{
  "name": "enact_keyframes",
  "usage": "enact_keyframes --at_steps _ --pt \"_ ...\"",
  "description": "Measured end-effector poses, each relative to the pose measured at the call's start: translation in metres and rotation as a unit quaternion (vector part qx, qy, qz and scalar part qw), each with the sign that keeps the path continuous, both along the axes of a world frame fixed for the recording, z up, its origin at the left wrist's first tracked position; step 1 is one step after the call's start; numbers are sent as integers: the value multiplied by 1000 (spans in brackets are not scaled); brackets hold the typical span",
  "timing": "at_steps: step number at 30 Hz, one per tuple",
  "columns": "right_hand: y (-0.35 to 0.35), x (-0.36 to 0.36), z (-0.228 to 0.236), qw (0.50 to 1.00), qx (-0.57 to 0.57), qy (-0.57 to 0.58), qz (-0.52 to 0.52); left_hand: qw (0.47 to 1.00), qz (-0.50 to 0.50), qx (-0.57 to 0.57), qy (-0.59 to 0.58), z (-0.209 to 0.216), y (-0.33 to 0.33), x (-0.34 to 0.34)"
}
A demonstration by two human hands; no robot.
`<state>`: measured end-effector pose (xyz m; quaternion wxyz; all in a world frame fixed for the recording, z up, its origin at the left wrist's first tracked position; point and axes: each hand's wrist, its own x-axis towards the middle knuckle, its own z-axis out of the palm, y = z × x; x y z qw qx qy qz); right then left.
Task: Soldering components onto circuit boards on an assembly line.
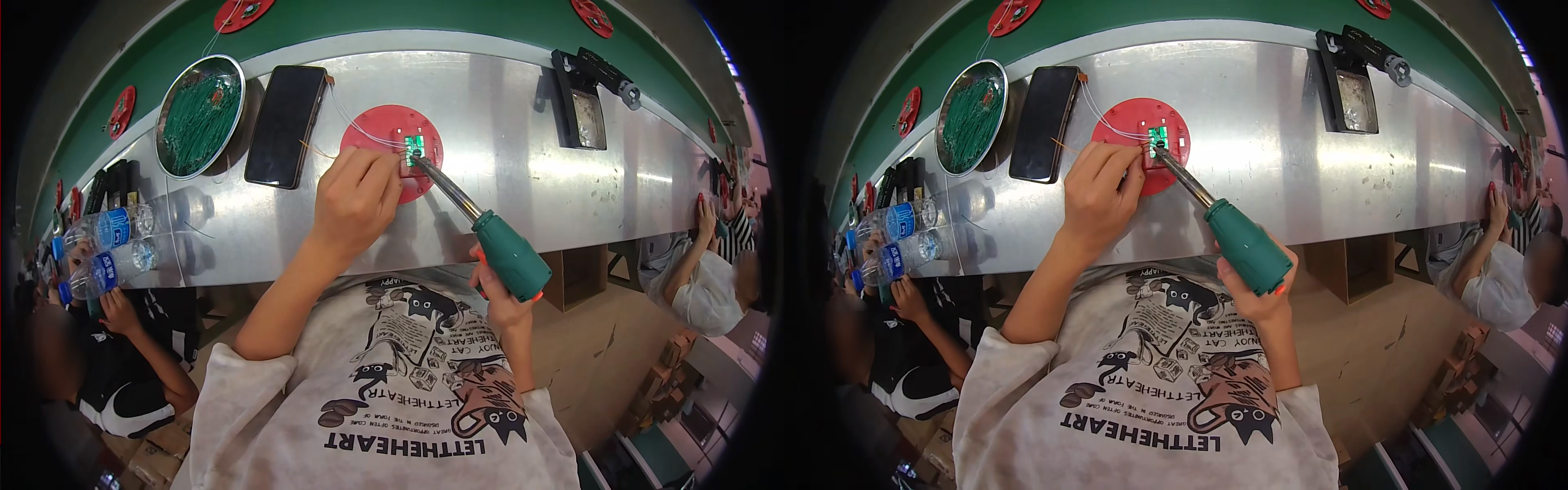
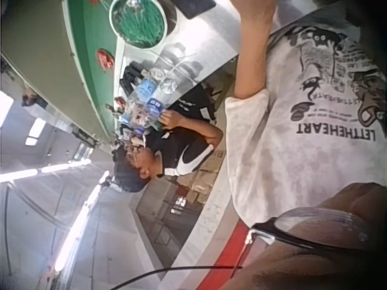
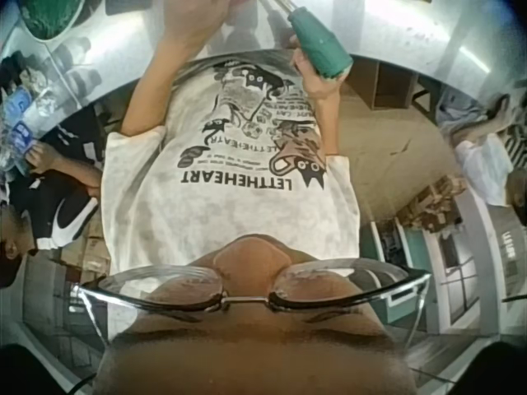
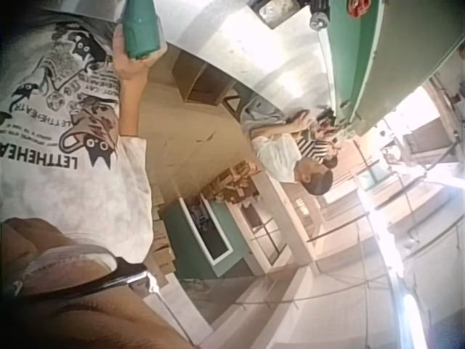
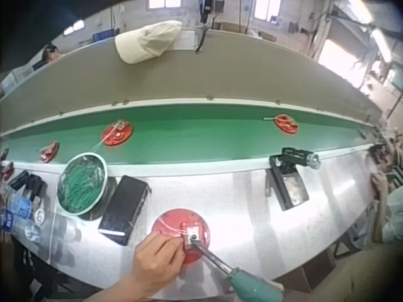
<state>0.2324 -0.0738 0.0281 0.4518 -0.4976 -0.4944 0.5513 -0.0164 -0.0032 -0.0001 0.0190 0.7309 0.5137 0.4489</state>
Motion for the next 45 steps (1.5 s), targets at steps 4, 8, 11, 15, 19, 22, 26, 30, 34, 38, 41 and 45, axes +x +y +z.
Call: enact_keyframes --at_steps 4,8,11,15,19,22,26,30,34,38,41,45 --pt "0 -2 3 1000 -18 -5 -6 1000 2 8 7 1 0 0" --pt "1 0 5 1000 -16 -17 -1 1000 0 17 0 -1 0 1" --pt "1 12 -2 999 -1 -29 41 1000 3 2 -1 2 -2 2" --pt "4 16 2 997 10 -31 76 1000 3 6 -3 0 -1 0" --pt "9 6 7 999 22 -14 43 1000 3 0 -2 -2 0 -1" --pt "3 22 -2 996 84 -5 -21 1000 1 -1 -7 1 0 0" --pt "15 48 3 982 165 -26 -83 1000 -1 -3 -19 0 1 2" --pt "20 76 37 914 350 -48 -202 1000 -4 0 -20 0 0 1" --pt "26 79 59 835 471 -20 -282 1000 10 -8 -15 4 -2 0" --pt "40 85 33 896 284 -81 -331 1000 7 -16 -18 3 -2 2" --pt "31 84 25 916 154 -94 -358 1000 7 -3 -20 3 0 4" --pt "23 80 35 885 314 37 -341 1000 2 -17 -8 5 1 5"
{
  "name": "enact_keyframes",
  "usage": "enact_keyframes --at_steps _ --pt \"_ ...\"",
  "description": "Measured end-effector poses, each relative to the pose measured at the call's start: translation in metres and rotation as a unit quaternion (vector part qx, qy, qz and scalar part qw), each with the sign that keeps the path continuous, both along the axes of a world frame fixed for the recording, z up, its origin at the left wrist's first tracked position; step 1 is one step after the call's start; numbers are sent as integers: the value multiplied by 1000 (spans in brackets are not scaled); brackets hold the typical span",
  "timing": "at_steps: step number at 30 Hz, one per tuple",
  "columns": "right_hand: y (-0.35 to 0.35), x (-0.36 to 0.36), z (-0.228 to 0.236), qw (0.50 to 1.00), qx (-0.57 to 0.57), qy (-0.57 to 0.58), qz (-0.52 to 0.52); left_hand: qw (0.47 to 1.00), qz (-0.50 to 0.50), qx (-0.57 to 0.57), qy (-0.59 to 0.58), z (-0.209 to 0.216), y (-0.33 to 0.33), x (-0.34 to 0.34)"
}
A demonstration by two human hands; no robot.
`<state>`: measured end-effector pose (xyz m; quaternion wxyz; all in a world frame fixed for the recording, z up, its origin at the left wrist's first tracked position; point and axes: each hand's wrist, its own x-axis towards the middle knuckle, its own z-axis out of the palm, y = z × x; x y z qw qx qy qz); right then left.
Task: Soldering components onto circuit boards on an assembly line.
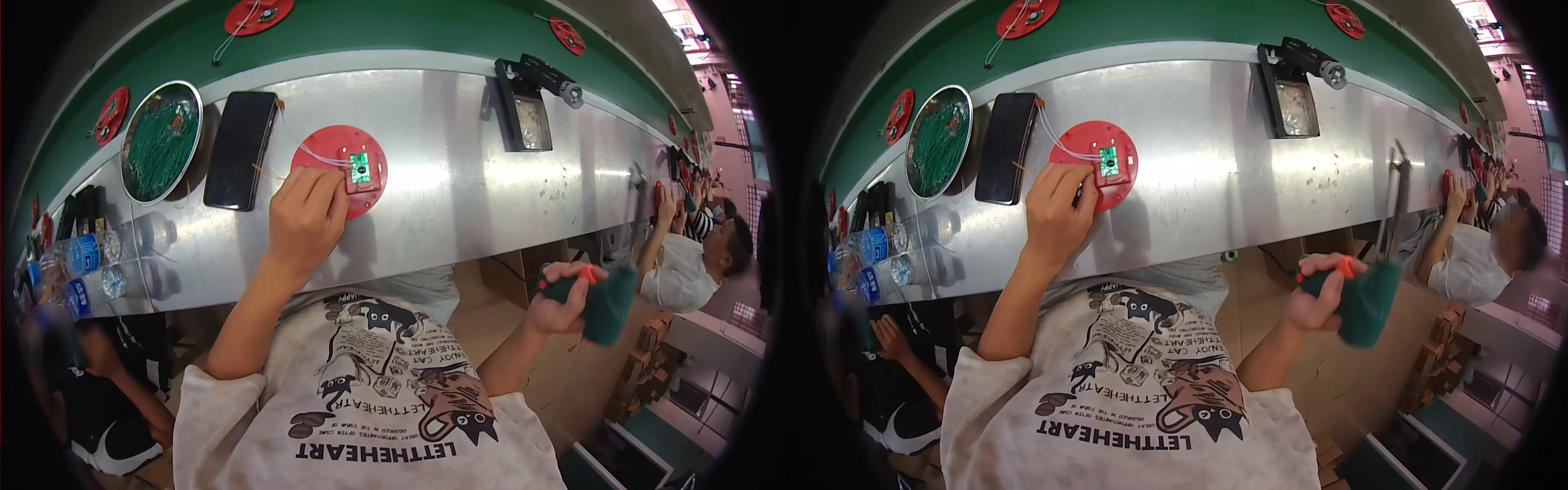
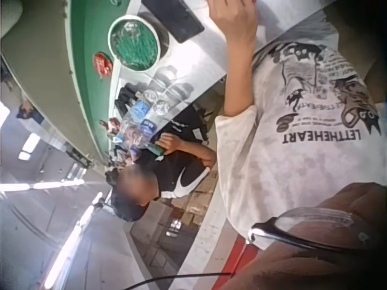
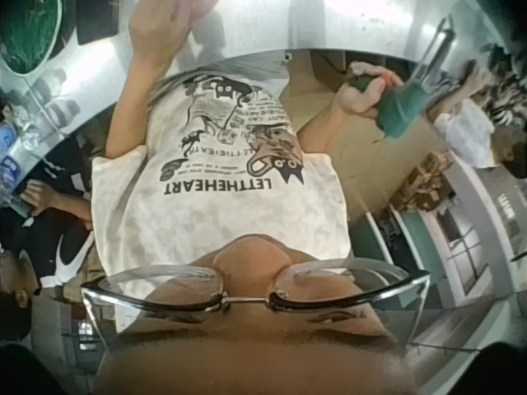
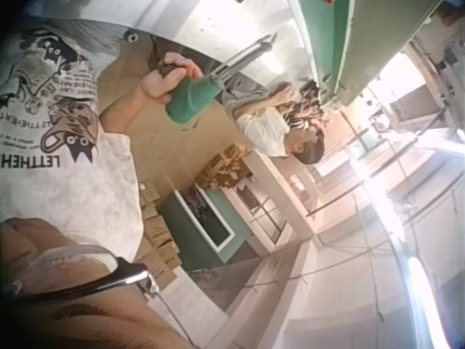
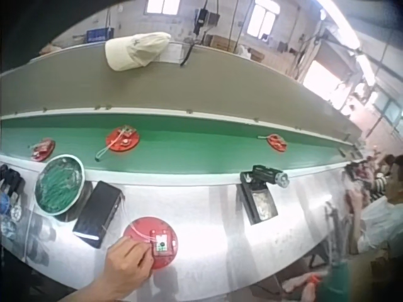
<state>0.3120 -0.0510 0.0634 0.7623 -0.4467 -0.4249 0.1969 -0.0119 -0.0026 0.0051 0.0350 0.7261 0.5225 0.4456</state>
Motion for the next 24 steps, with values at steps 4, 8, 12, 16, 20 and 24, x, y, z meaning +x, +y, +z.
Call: enact_keyframes --at_steps 4,8,12,16,20,24 --pt "15 2 -17 995 66 -66 -25 1000 7 -1 -4 -1 0 1" --pt "17 12 -23 980 -89 -126 -125 1000 12 17 -2 -3 4 -1" --pt "12 -3 -2 992 -63 -56 -90 1000 15 11 22 -2 -1 -3" --pt "11 -11 -11 993 -115 -25 -30 997 56 35 34 13 -3 -4" --pt "8 -19 -27 990 -110 52 72 999 31 -3 30 38 6 -11" --pt "23 -34 -55 971 -103 120 178 972 -104 -148 150 46 29 -26"
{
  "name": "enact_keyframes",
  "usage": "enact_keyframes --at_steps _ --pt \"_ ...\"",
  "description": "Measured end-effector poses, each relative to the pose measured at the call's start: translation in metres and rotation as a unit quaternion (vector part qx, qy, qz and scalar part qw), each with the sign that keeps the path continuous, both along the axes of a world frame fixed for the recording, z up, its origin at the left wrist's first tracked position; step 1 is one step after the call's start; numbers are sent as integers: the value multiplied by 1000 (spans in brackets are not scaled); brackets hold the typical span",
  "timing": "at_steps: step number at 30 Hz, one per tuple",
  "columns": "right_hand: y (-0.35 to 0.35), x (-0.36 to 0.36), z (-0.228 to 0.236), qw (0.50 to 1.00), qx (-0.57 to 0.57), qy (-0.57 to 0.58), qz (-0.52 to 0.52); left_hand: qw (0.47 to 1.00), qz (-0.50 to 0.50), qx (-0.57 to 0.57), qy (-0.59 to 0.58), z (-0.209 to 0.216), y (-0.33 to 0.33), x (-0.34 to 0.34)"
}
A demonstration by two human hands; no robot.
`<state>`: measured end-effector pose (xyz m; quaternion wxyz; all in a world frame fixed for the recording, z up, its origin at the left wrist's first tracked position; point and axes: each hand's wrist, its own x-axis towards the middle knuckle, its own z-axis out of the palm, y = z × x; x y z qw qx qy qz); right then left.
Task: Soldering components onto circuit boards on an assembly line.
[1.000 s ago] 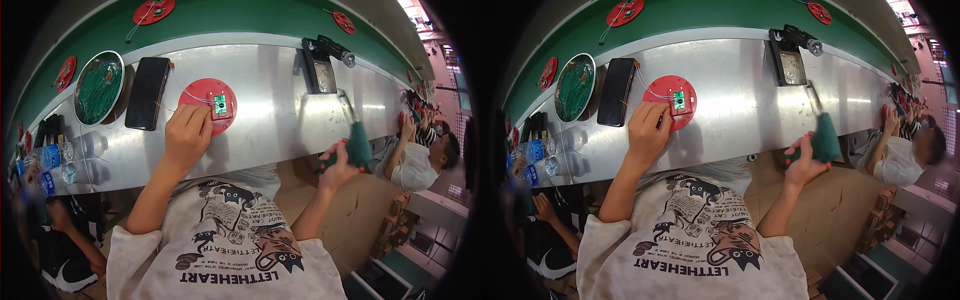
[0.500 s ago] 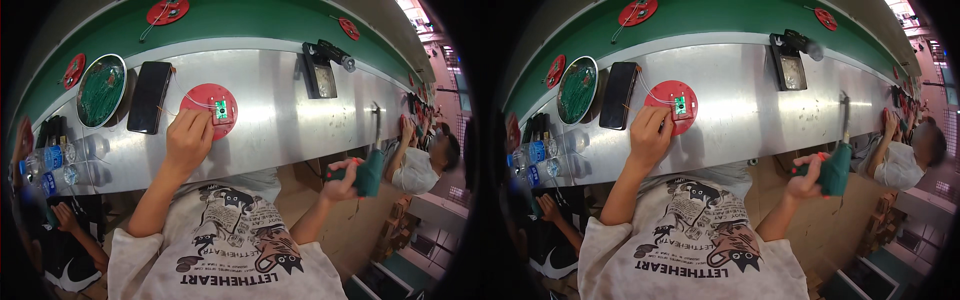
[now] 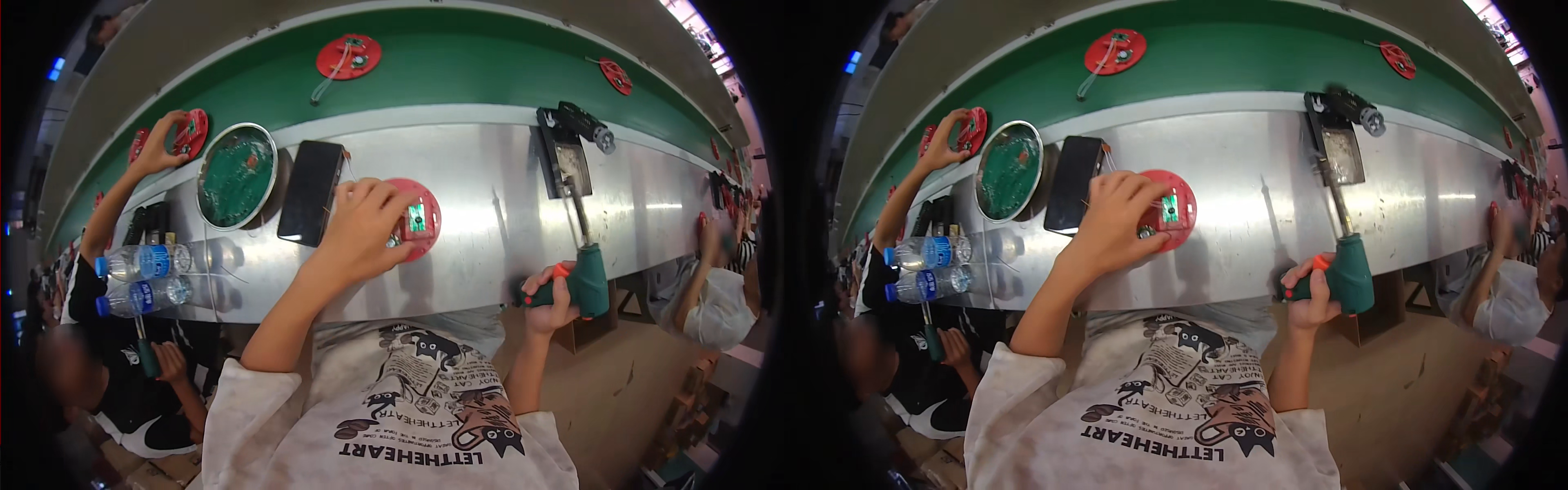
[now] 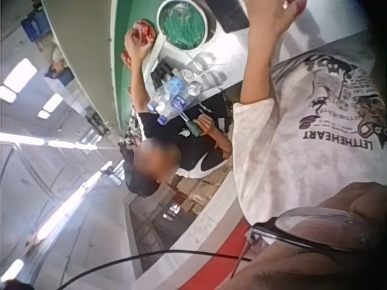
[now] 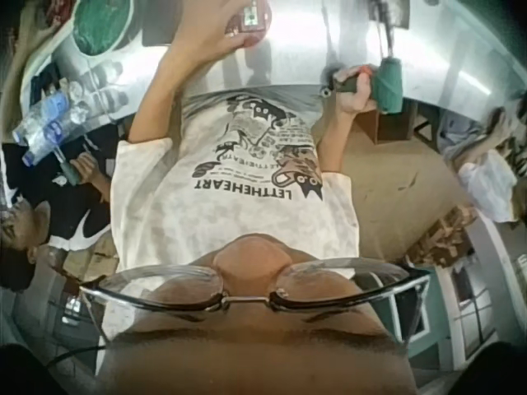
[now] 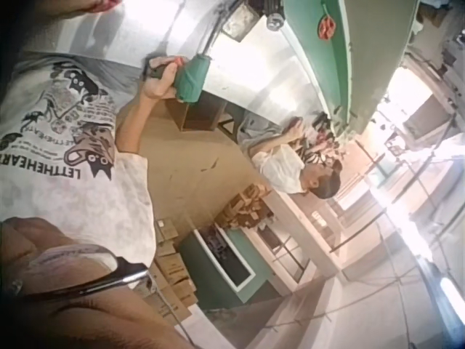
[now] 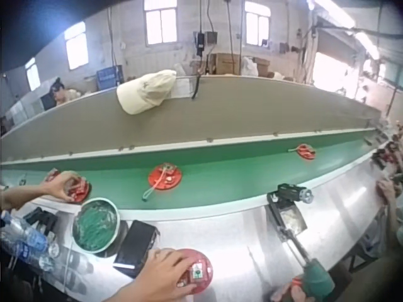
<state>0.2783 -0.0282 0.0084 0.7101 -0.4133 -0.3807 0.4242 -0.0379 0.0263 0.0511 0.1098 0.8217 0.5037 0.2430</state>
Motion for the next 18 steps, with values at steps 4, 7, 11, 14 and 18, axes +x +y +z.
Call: enact_keyframes --at_steps 4,7,11,14,18 --pt "4 12 -20 995 25 93 29 992 -85 -86 -37 0 61 -1" --pt "4 15 -16 998 9 61 11 991 68 118 -16 -11 132 19" --pt "5 14 -17 997 -6 78 6 945 307 96 50 -15 229 -5" --pt "7 12 -16 997 -8 72 10 920 377 -36 98 -18 263 -44" --pt "8 5 -6 994 -37 97 -22 931 348 -84 -70 -28 286 -83"
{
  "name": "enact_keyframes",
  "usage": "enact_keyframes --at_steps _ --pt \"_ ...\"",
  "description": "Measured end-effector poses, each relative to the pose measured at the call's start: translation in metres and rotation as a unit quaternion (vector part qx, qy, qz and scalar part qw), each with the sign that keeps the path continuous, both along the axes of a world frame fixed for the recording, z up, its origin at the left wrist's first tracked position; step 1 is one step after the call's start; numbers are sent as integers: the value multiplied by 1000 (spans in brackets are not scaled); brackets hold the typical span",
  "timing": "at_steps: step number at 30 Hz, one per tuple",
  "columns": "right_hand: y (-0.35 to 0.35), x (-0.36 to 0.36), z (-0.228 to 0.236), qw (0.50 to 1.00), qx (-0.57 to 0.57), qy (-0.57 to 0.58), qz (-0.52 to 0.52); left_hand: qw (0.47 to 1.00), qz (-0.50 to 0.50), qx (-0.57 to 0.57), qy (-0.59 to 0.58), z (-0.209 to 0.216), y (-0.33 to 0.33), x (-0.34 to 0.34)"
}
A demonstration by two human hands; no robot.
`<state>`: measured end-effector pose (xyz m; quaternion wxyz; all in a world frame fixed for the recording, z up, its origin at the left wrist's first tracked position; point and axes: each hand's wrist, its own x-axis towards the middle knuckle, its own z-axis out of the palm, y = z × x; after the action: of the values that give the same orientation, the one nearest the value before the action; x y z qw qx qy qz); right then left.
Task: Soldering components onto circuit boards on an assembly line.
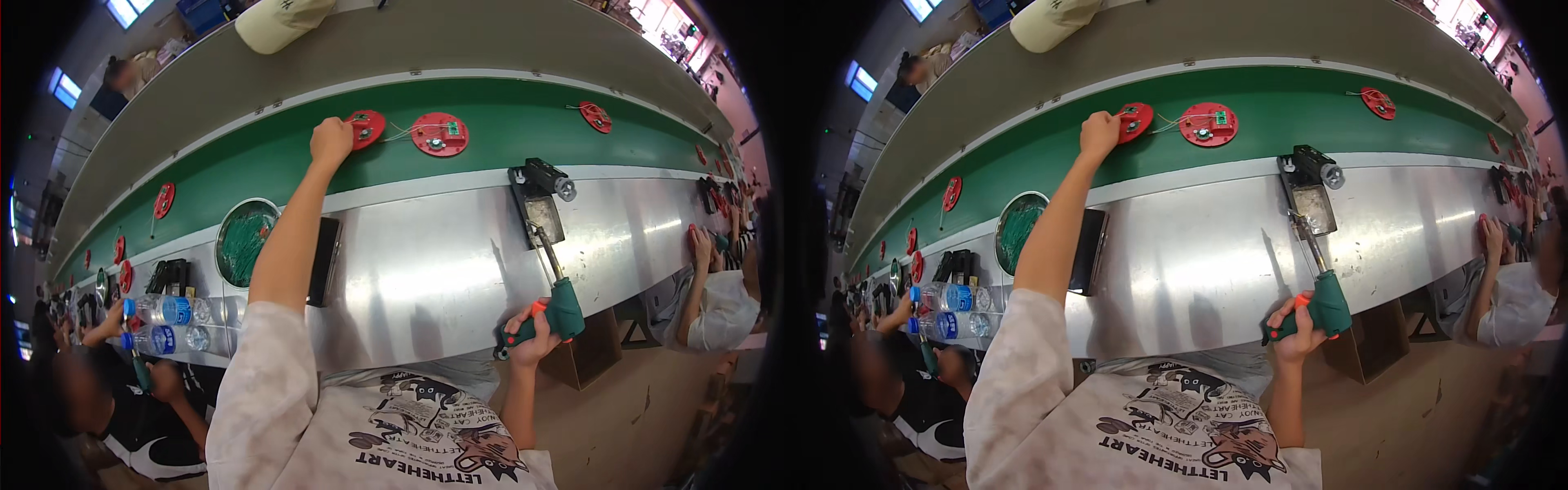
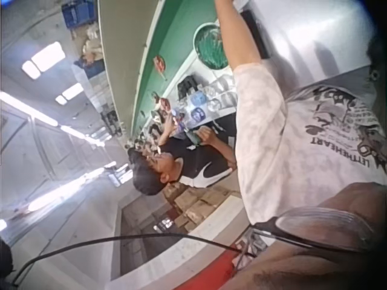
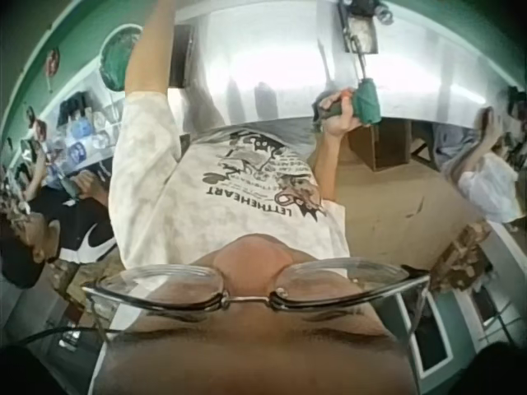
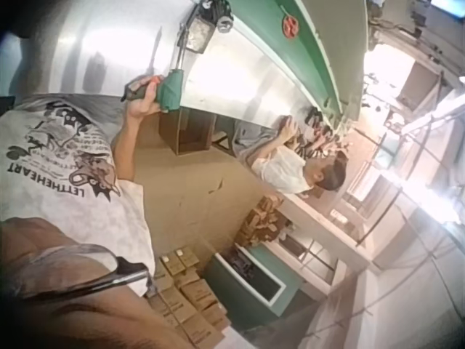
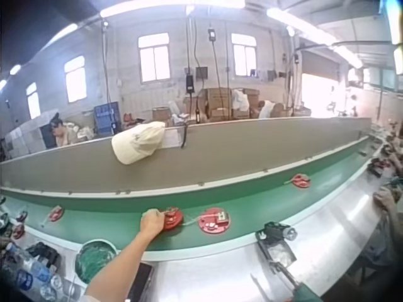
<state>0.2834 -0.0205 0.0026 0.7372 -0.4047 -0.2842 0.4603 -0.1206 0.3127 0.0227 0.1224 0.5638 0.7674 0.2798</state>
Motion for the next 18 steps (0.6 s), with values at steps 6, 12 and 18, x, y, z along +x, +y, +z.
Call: enact_keyframes --at_steps 6,12,18 --pt "1 1 -1 1000 -6 -14 17 948 -203 198 -143 32 -80 17" --pt "4 2 -6 999 -9 -3 36 919 -288 -47 -264 86 -197 38" --pt "4 2 -1 1000 12 -13 -2 879 -407 -137 -209 39 -252 32"
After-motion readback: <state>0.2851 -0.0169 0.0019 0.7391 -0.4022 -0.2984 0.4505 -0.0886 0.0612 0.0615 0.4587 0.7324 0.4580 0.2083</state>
